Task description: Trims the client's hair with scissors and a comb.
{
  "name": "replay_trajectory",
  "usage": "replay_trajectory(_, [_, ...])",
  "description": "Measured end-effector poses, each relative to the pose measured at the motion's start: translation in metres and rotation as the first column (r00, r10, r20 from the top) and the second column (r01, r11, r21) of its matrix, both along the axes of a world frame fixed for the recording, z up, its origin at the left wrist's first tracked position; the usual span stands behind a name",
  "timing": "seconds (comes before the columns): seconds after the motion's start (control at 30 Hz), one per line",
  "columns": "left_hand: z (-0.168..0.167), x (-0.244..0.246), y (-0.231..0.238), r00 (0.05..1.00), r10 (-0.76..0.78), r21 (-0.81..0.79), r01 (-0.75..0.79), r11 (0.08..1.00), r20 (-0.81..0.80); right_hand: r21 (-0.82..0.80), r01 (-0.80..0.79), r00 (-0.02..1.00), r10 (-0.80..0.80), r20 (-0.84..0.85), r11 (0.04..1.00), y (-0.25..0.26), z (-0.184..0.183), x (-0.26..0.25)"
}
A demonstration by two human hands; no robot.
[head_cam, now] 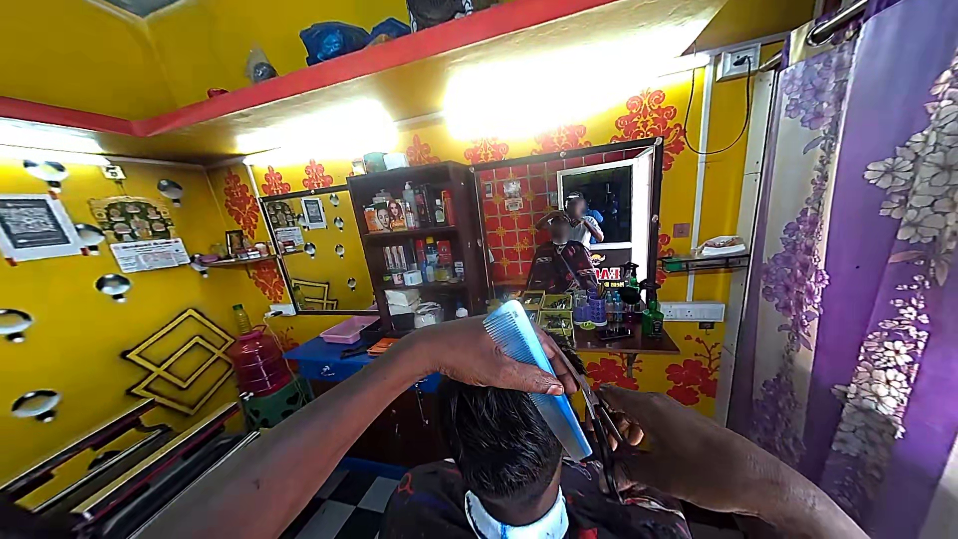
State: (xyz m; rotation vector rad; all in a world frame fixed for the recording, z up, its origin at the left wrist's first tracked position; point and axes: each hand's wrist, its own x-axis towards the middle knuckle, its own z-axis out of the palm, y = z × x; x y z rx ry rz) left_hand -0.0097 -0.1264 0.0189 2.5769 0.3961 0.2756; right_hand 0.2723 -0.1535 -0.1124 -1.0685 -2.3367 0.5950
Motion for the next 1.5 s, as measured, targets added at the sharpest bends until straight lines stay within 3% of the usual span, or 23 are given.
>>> replay_trajectory(0.23, [0.001, 0.0, -0.002, 1.0, 0.001, 0.03, 0.0, 1.0, -0.027, -0.059, 0.039, 0.992, -0.046, -0.116, 0.998, 0.005, -0.02, 0.013])
replay_trajectory(0.3, [0.001, 0.0, -0.002, 0.999, -0.004, 0.042, 0.005, 0.999, -0.037, -0.101, 0.01, 0.968, -0.035, -0.248, 0.995, 0.007, -0.035, 0.011])
replay_trajectory(0.37, [0.0, 0.0, -0.002, 0.999, -0.02, 0.037, 0.021, 0.999, -0.025, -0.057, 0.008, 0.89, -0.033, -0.454, 0.998, 0.01, -0.059, 0.002])
replay_trajectory(0.5, [-0.009, -0.003, 0.001, 0.996, -0.075, 0.053, 0.072, 0.996, 0.057, -0.071, -0.027, 0.622, -0.039, -0.782, 0.997, -0.003, -0.084, -0.023])
replay_trajectory(0.6, [-0.01, -0.002, 0.001, 0.994, -0.085, 0.079, 0.079, 0.994, 0.073, -0.079, -0.101, 0.664, 0.008, -0.748, 0.992, -0.015, -0.073, -0.039])
replay_trajectory(0.7, [-0.006, -0.002, -0.002, 0.996, -0.085, 0.077, 0.083, 0.994, 0.03, 0.058, 0.107, 0.782, -0.048, -0.622, 0.993, -0.015, -0.069, -0.058])
replay_trajectory(0.83, [-0.003, -0.007, -0.004, 0.999, -0.029, 0.101, 0.026, 0.995, 0.019, 0.288, 0.25, 0.774, -0.012, -0.633, 0.924, -0.023, -0.051, -0.05])
replay_trajectory(0.93, [-0.001, -0.001, 0.0, 0.983, -0.175, 0.232, 0.182, 0.956, -0.053, 0.039, 0.257, 0.666, -0.147, -0.732, 0.966, -0.01, -0.041, -0.032])
replay_trajectory(1.03, [-0.004, 0.009, -0.005, 0.959, -0.259, 0.283, 0.281, 0.917, -0.115, -0.173, 0.065, 0.696, -0.169, -0.698, 0.983, 0.016, -0.049, -0.025])
replay_trajectory(1.13, [0.008, 0.0, -0.014, 0.952, -0.303, 0.161, 0.292, 0.943, 0.05, -0.13, -0.061, 0.742, -0.043, -0.669, 0.99, 0.023, -0.06, -0.034])
replay_trajectory(1.23, [0.048, -0.046, -0.005, 0.964, -0.196, 0.22, 0.154, 0.963, 0.183, -0.019, 0.029, 0.759, -0.035, -0.65, 0.999, 0.018, -0.068, -0.045])
replay_trajectory(1.3, [0.059, -0.08, 0.004, 0.999, -0.021, 0.304, 0.008, 0.953, 0.043, 0.044, 0.121, 0.775, -0.067, -0.629, 0.992, 0.014, -0.071, -0.052])
replay_trajectory(1.37, [0.045, -0.091, 0.006, 0.979, 0.143, 0.358, -0.082, 0.93, -0.148, 0.091, 0.208, 0.798, -0.115, -0.591, 0.974, 0.012, -0.074, -0.058])
replay_trajectory(1.5, [-0.005, -0.071, 0.013, 0.963, 0.029, 0.301, 0.054, 0.952, -0.267, 0.192, 0.338, 0.814, -0.184, -0.551, 0.921, 0.013, -0.091, -0.071])
